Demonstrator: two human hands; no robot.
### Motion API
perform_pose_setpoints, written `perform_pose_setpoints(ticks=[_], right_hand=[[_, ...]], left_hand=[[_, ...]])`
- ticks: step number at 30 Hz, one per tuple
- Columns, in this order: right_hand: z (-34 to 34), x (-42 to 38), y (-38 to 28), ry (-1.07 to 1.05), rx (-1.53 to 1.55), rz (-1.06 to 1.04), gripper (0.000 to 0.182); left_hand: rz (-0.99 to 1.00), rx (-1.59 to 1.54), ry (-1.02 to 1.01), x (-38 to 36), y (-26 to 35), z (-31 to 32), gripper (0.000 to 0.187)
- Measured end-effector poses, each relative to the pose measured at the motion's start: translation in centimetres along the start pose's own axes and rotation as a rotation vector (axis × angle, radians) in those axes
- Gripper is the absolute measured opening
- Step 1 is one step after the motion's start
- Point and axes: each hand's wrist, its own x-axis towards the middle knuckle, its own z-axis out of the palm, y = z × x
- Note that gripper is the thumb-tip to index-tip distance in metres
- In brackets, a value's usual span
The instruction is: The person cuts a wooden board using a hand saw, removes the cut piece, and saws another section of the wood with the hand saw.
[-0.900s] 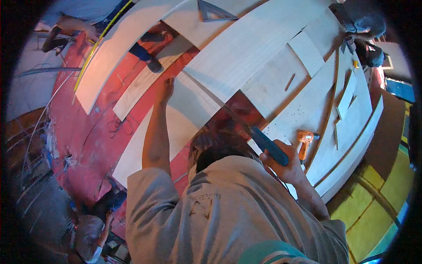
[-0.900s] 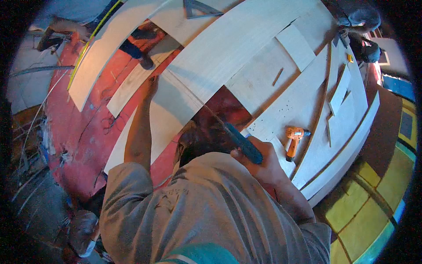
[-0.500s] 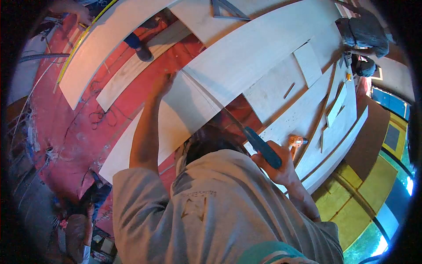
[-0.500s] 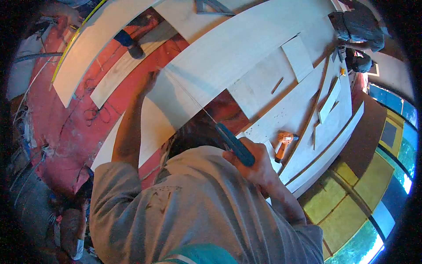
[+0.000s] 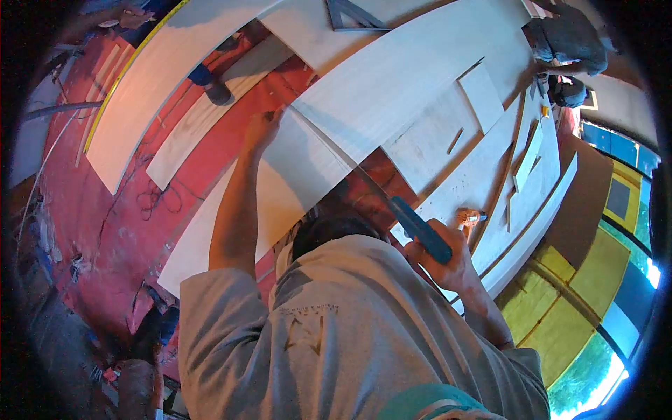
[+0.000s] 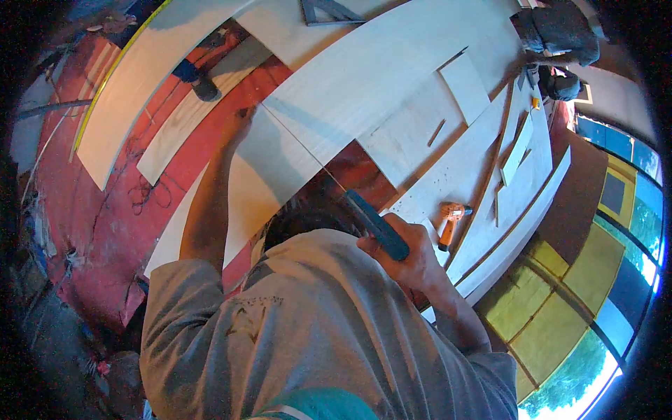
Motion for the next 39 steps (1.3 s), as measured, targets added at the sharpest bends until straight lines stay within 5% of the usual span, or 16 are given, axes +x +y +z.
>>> perform_pose_setpoints(ticks=[2, 33, 39], right_hand=[[-0.2, 0.1, -0.7, -0.007, -0.009, 0.028, 0.026], [-3.7, 1.1, -0.4, -0.148, -0.016, 0.134, 0.024], [0.7, 7.2, 1.1, -0.142, 0.074, 0.201, 0.022]], left_hand=[[0.045, -0.077, 0.013, 2.4, -3.4, 2.4, 0.072], [-0.052, -0.043, 0.01, -1.3, 1.5, -0.3, 0.071], [-0.08, -0.098, -0.035, -1.5, 1.4, -0.3, 0.073]])
